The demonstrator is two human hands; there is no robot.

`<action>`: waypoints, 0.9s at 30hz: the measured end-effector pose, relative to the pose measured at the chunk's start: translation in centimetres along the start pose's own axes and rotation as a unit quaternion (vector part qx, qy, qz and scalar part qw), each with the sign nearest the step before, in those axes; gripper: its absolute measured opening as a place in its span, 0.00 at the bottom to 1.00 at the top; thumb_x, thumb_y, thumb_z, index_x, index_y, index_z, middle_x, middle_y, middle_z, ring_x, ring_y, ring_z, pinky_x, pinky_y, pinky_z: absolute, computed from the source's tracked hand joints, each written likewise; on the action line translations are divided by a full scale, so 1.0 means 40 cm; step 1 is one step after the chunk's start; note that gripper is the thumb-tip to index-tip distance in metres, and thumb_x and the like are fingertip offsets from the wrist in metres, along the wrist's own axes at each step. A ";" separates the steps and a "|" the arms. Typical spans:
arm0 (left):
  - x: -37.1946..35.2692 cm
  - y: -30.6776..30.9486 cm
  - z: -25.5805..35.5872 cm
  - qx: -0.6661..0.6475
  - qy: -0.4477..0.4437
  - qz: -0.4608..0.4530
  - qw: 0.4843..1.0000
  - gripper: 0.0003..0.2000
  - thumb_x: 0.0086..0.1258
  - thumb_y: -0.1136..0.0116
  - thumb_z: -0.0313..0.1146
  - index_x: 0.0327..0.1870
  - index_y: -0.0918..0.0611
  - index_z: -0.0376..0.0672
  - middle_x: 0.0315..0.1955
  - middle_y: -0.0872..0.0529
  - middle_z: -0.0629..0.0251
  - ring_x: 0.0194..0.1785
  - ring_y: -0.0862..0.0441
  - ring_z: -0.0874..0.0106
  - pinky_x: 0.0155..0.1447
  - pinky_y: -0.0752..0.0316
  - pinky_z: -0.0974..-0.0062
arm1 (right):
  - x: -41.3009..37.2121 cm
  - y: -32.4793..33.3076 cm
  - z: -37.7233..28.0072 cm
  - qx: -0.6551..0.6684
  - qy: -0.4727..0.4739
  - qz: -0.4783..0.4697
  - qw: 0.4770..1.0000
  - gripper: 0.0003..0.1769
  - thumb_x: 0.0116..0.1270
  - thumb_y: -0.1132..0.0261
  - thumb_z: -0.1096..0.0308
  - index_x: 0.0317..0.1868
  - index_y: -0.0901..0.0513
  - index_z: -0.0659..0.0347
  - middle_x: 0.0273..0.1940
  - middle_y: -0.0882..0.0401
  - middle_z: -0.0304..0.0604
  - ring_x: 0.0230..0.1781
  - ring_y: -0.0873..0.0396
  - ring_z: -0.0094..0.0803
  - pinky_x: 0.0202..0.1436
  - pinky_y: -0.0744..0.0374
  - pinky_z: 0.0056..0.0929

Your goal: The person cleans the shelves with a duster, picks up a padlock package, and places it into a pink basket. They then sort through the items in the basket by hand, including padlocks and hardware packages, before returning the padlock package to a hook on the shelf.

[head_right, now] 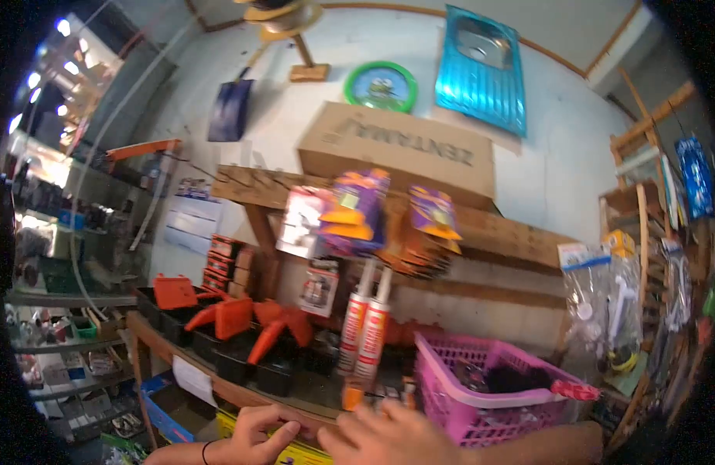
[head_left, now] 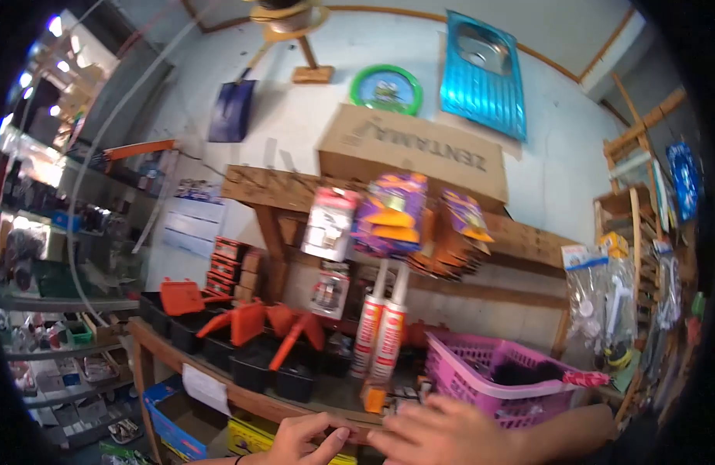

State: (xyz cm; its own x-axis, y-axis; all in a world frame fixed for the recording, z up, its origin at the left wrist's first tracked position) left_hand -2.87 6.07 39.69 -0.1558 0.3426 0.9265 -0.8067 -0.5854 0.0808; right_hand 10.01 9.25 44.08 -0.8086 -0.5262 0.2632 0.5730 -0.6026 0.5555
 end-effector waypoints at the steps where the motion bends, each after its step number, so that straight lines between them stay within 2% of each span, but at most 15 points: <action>1: 0.022 -0.043 0.016 0.031 -0.025 -0.002 0.999 0.09 0.67 0.51 0.30 0.29 0.22 0.34 0.21 0.20 0.62 0.22 0.25 0.74 0.28 0.30 0.78 | -0.058 0.046 0.040 0.010 -0.086 0.039 0.995 0.20 0.50 0.37 0.63 0.44 0.22 0.62 0.40 0.25 0.43 0.39 0.28 0.35 0.39 0.32 0.32; 2: 0.043 -0.089 0.021 0.059 -0.049 -0.005 0.997 0.12 0.67 0.52 0.32 0.26 0.22 0.34 0.20 0.21 0.62 0.21 0.26 0.72 0.29 0.30 0.75 | -0.123 0.051 0.080 -0.043 -0.127 0.019 0.991 0.24 0.47 0.35 0.60 0.46 0.23 0.61 0.40 0.25 0.41 0.41 0.28 0.33 0.40 0.32 0.33; 3: 0.051 -0.140 -0.016 0.109 -0.020 -0.103 0.989 0.09 0.66 0.52 0.30 0.34 0.23 0.33 0.26 0.18 0.59 0.30 0.20 0.72 0.39 0.25 0.76 | -0.185 0.047 0.118 -0.058 -0.159 -0.012 0.985 0.20 0.47 0.36 0.60 0.41 0.23 0.59 0.37 0.26 0.40 0.40 0.28 0.33 0.39 0.31 0.34; 4: 0.078 -0.187 -0.025 0.072 -0.061 -0.076 0.993 0.08 0.64 0.52 0.28 0.30 0.23 0.33 0.25 0.18 0.55 0.28 0.20 0.69 0.36 0.25 0.74 | -0.247 0.041 0.157 -0.070 -0.189 -0.046 0.978 0.16 0.47 0.37 0.59 0.37 0.23 0.57 0.34 0.26 0.40 0.39 0.27 0.34 0.38 0.31 0.34; 5: 0.105 -0.229 -0.039 0.084 -0.096 -0.087 0.988 0.06 0.63 0.52 0.27 0.32 0.23 0.34 0.27 0.18 0.58 0.30 0.20 0.70 0.38 0.26 0.76 | -0.317 0.037 0.188 -0.058 -0.205 -0.057 0.975 0.16 0.47 0.37 0.59 0.37 0.23 0.57 0.34 0.26 0.40 0.39 0.27 0.34 0.38 0.31 0.34; 7: 0.165 -0.306 -0.042 0.104 -0.159 -0.072 0.979 0.05 0.60 0.51 0.24 0.33 0.22 0.34 0.29 0.19 0.59 0.32 0.20 0.67 0.40 0.26 0.75 | -0.461 0.015 0.251 -0.159 -0.270 -0.133 0.940 0.12 0.50 0.38 0.58 0.31 0.22 0.56 0.30 0.26 0.38 0.32 0.26 0.32 0.37 0.32 0.33; 8: 0.198 -0.342 -0.035 0.112 -0.189 -0.047 0.974 0.05 0.57 0.50 0.23 0.31 0.22 0.34 0.28 0.19 0.57 0.32 0.20 0.64 0.40 0.26 0.73 | -0.511 0.008 0.265 -0.147 -0.284 -0.141 0.937 0.12 0.50 0.38 0.58 0.31 0.22 0.56 0.30 0.26 0.38 0.32 0.26 0.32 0.37 0.32 0.33; 10: 0.248 -0.408 -0.040 0.134 -0.216 -0.028 0.967 0.05 0.57 0.50 0.23 0.31 0.22 0.33 0.29 0.19 0.56 0.33 0.21 0.63 0.41 0.27 0.71 | -0.593 0.019 0.301 -0.094 -0.334 -0.081 0.934 0.10 0.52 0.38 0.59 0.24 0.25 0.56 0.22 0.30 0.38 0.24 0.30 0.33 0.31 0.34 0.33; 12: 0.275 -0.469 -0.082 0.128 -0.182 -0.041 0.974 0.06 0.56 0.50 0.23 0.32 0.22 0.33 0.29 0.19 0.56 0.33 0.21 0.63 0.40 0.27 0.72 | -0.648 0.020 0.328 -0.096 -0.346 -0.110 0.927 0.11 0.52 0.38 0.58 0.24 0.26 0.55 0.22 0.30 0.37 0.23 0.29 0.32 0.30 0.34 0.32; 13: 0.277 -0.504 -0.119 0.088 -0.083 -0.074 0.990 0.07 0.58 0.51 0.25 0.32 0.22 0.32 0.29 0.19 0.55 0.34 0.21 0.62 0.41 0.28 0.70 | -0.668 0.021 0.343 -0.095 -0.358 -0.103 0.923 0.11 0.52 0.37 0.58 0.24 0.26 0.54 0.22 0.30 0.37 0.23 0.29 0.32 0.29 0.34 0.31; 16: 0.264 -0.529 -0.180 -0.009 -0.106 -0.091 0.990 0.17 0.60 0.57 0.35 0.14 0.26 0.36 0.14 0.25 0.60 0.21 0.28 0.66 0.35 0.33 0.70 | -0.710 0.010 0.384 -0.050 -0.384 -0.138 0.912 0.10 0.52 0.37 0.59 0.27 0.25 0.54 0.23 0.29 0.37 0.25 0.27 0.33 0.29 0.32 0.32; 17: 0.261 -0.531 -0.184 -0.018 -0.098 -0.026 0.995 0.19 0.60 0.57 0.38 0.09 0.30 0.39 0.10 0.30 0.63 0.17 0.32 0.68 0.32 0.36 0.71 | -0.723 0.009 0.397 -0.047 -0.398 -0.123 0.908 0.09 0.53 0.37 0.59 0.29 0.24 0.55 0.24 0.28 0.38 0.26 0.26 0.34 0.29 0.32 0.33; 20: 0.244 -0.528 -0.192 -0.048 -0.122 0.038 0.991 0.19 0.59 0.56 0.41 0.10 0.30 0.40 0.10 0.30 0.67 0.18 0.32 0.68 0.33 0.35 0.69 | -0.754 0.008 0.421 -0.023 -0.431 -0.135 0.892 0.11 0.52 0.36 0.61 0.33 0.22 0.57 0.26 0.26 0.39 0.27 0.25 0.37 0.31 0.30 0.34; 23: 0.235 -0.526 -0.200 -0.058 -0.116 0.048 0.990 0.19 0.59 0.55 0.42 0.10 0.29 0.40 0.10 0.29 0.68 0.18 0.32 0.69 0.34 0.35 0.68 | -0.782 -0.001 0.442 0.046 -0.491 -0.158 0.856 0.11 0.51 0.35 0.63 0.34 0.22 0.59 0.23 0.26 0.41 0.26 0.25 0.40 0.29 0.29 0.37; 27: 0.233 -0.537 -0.195 -0.039 -0.121 0.053 0.990 0.21 0.62 0.60 0.45 0.08 0.32 0.45 0.07 0.33 0.70 0.17 0.36 0.71 0.34 0.37 0.68 | -0.797 -0.023 0.447 0.059 -0.494 -0.168 0.851 0.09 0.49 0.34 0.66 0.31 0.21 0.59 0.24 0.25 0.42 0.26 0.26 0.40 0.29 0.29 0.36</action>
State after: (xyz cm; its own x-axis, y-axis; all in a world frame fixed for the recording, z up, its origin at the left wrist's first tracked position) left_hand 8.55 27.55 43.71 -0.1077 0.0906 0.9900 -0.8366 -0.5463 -0.0410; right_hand 32.85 37.31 49.28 -0.6750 0.4613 0.5758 0.3165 -0.5240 0.7908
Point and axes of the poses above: each hand's wrist, its own x-axis towards the middle knuckle, its own y-axis out of the back of the hand, z = x × y, the point moved 7 cm from there along x, towards the middle knuckle
